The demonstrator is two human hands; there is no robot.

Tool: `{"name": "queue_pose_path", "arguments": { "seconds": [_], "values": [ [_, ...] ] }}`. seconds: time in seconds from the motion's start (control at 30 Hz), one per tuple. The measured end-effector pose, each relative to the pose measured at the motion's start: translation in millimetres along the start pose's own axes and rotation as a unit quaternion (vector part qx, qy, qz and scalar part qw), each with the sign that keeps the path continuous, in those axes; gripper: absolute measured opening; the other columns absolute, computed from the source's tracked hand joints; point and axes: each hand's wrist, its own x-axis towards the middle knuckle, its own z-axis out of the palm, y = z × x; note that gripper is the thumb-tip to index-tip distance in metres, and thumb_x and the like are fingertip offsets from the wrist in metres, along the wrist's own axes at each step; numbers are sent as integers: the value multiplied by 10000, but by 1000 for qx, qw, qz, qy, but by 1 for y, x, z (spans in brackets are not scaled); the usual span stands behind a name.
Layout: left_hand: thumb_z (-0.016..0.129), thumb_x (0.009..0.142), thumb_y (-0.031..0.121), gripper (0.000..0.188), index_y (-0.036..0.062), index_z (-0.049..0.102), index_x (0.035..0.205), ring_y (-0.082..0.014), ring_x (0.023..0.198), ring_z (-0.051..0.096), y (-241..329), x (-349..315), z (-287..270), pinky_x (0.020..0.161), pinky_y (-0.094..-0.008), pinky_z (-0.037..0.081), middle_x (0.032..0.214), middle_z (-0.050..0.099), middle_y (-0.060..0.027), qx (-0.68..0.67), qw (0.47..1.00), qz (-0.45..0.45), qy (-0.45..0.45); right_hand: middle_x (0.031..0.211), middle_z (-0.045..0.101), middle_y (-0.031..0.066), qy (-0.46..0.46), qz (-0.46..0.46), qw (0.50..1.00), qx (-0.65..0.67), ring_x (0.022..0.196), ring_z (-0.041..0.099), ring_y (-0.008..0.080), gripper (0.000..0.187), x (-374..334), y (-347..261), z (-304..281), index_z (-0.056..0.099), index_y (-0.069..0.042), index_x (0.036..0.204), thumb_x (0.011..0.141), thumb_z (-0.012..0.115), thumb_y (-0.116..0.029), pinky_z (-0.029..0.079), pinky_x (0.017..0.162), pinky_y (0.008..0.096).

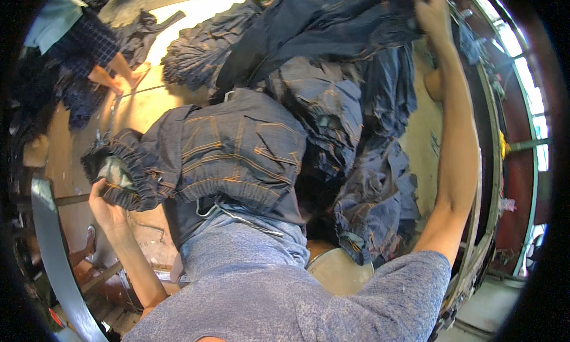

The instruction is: The person repeatedly picks up dark denim garments from a large pile on a table, turns them inside out, and inspects the interior seams and pockets. They then place the garments back onto the pile. The person handles the items one at a time throughout the clip.

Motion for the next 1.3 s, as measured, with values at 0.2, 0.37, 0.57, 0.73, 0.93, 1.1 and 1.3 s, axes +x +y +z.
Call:
{"name": "queue_pose_path", "arguments": {
  "seconds": [0.2, 0.37, 0.57, 0.73, 0.93, 1.1, 1.3],
  "values": [
    [605, 1157, 338, 467, -39, 660, 1427, -339, 1294, 719, 18, 47, -2, 1133, -538, 585, 1430, 727, -208, -13, 993, -65, -102, 1306, 705, 150, 73, 89, 984, -139, 1215, 644, 221, 488, -89, 37, -238, 618, 25, 1502, 1023, 607, -67, 483, 1082, 345],
    [468, 1191, 477, 640, -32, 551, 1570, -392, 1431, 615, 27, 71, 22, 1227, -592, 490, 1585, 608, -241, 44, 999, -31, -11, 1457, 619, 180, 67, 16, 983, -169, 1350, 599, 272, 504, -231, -28, -331, 546, 24, 1503, 1014, 609, -76, 439, 1187, 419],
    [382, 1211, 500, 681, -24, 464, 1637, -408, 1510, 530, 19, 72, 89, 1282, -626, 405, 1668, 519, -239, 94, 990, 59, 82, 1423, 654, 193, -264, 184, 928, -186, 1431, 575, 405, 701, -392, -131, -285, 701, -37, 1274, 633, 523, 185, 384, 1295, 496],
    [385, 1210, 504, 645, 5, 529, 1594, -402, 1483, 558, 2, 45, 157, 1276, -640, 401, 1614, 583, -216, 109, 984, 135, 30, 1635, 570, 216, -558, 310, 764, -87, 1526, 534, 407, 526, -414, -175, -168, 690, -42, 1453, 945, 816, -96, 434, 1260, 476],
    [537, 1189, 421, 508, 39, 593, 1519, -301, 1362, 641, -78, -21, 194, 1189, -510, 497, 1473, 679, -139, 57, 992, 89, -74, 1701, 476, 248, -268, 84, 909, 306, 1569, 472, 413, 1032, -282, -295, 45, 458, -33, 1665, 856, 946, -449, 379, 1300, 497],
    [579, 1173, 449, 560, 56, 525, 1568, -262, 1428, 568, -99, -52, 161, 1227, -466, 448, 1539, 598, -108, 66, 982, 100, -143, 1591, 533, 368, -399, -82, 820, 403, 1414, 608, 493, 1407, -194, -396, 152, 153, 35, 1746, 752, 957, -551, 532, 1154, 552],
    [574, 1180, 396, 644, -35, 418, 1633, -325, 1526, 513, -86, -29, 127, 1292, -473, 407, 1597, 529, -237, 119, 989, 77, -43, 1177, 821, 197, -476, -43, 802, 358, 1142, 790, 376, 601, -143, -405, 237, 644, -212, 1518, 937, 640, -58, 617, 944, 514]
  ]
}}
